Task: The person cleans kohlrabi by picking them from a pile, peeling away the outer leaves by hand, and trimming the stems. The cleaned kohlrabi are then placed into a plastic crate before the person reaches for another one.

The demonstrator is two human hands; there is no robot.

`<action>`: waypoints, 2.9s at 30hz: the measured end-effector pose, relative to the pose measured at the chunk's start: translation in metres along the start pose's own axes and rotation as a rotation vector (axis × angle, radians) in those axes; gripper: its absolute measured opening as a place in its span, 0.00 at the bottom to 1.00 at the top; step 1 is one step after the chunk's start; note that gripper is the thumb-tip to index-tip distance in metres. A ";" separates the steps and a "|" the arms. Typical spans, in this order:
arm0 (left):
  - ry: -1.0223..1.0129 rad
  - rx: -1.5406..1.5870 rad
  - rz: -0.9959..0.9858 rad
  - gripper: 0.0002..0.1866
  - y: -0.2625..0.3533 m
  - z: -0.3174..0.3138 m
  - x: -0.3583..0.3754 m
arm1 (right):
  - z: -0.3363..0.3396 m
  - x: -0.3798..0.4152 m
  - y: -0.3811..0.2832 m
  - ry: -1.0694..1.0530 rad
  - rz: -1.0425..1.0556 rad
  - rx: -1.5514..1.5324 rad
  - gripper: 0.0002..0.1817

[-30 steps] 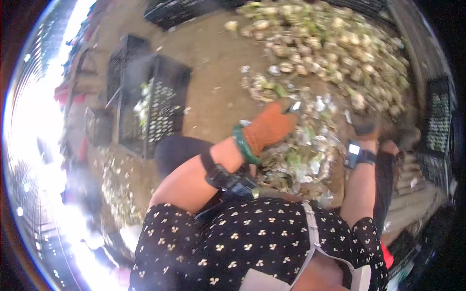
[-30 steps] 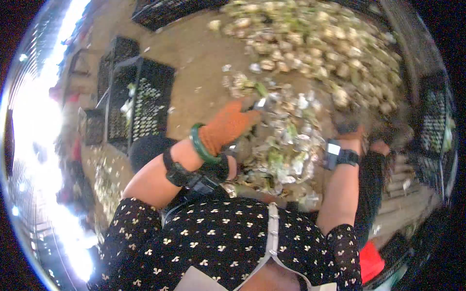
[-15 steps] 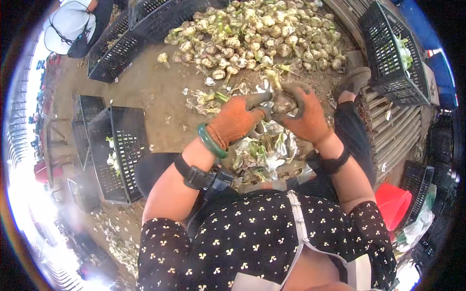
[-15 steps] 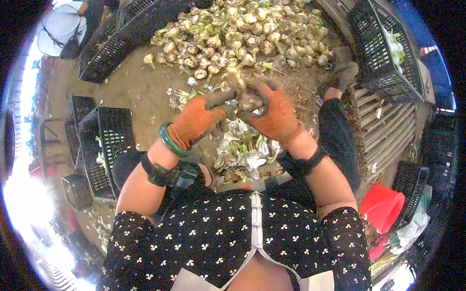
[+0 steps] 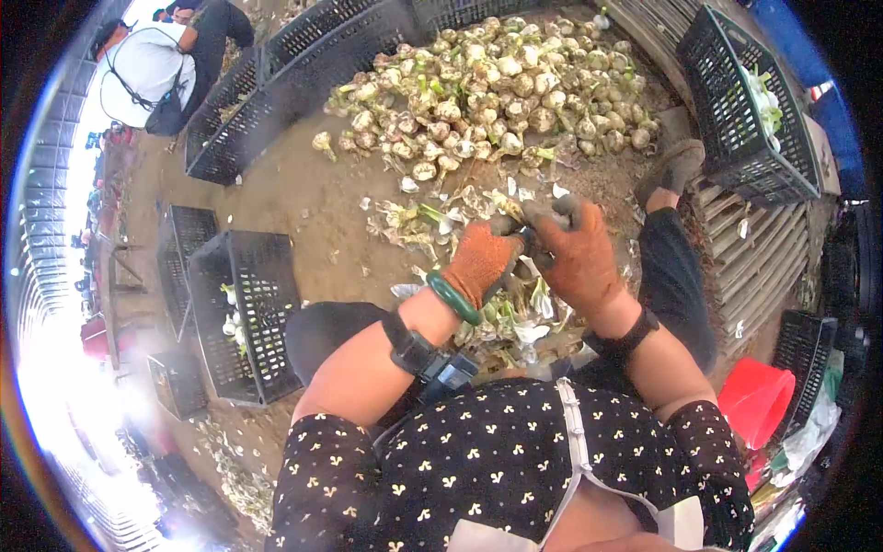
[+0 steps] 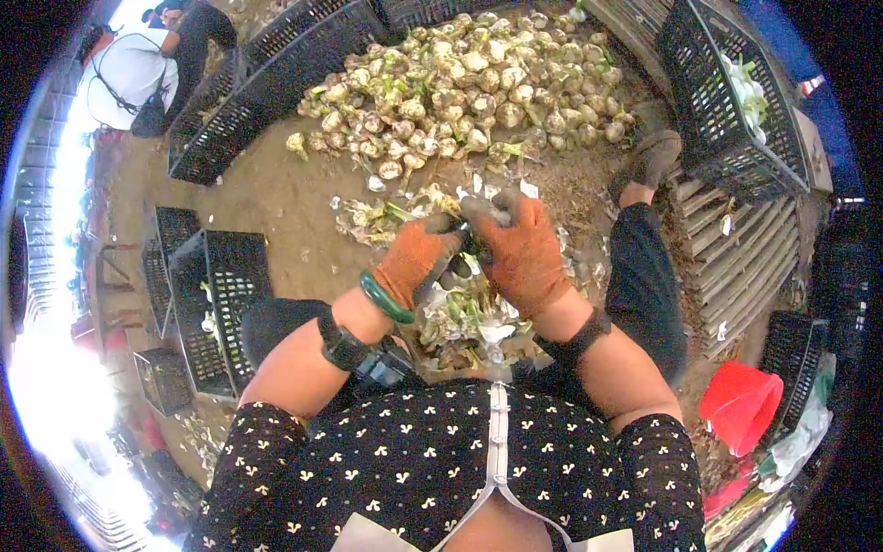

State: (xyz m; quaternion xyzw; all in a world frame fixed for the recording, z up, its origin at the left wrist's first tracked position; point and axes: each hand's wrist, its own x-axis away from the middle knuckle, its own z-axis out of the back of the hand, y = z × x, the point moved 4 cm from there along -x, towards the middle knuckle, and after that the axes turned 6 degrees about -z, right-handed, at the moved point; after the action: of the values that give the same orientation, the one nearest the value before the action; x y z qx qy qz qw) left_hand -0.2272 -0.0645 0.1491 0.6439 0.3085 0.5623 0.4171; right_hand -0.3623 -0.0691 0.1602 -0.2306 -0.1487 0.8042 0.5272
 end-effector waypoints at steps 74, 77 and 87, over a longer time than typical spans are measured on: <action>0.219 -1.128 -0.589 0.17 0.021 0.015 0.018 | -0.023 -0.004 -0.004 -0.156 -0.530 -1.788 0.22; 0.198 -1.218 -0.511 0.20 0.028 0.015 0.020 | -0.030 -0.002 0.005 -0.200 -0.538 -1.729 0.21; 0.279 -0.903 -0.608 0.17 0.026 0.022 0.018 | -0.024 0.001 -0.007 -0.178 -0.582 -1.822 0.21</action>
State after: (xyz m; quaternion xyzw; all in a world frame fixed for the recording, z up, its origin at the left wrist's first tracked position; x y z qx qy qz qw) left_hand -0.2045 -0.0652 0.1803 0.2027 0.2611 0.5729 0.7500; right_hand -0.3448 -0.0658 0.1430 -0.4440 -0.8076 0.2319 0.3112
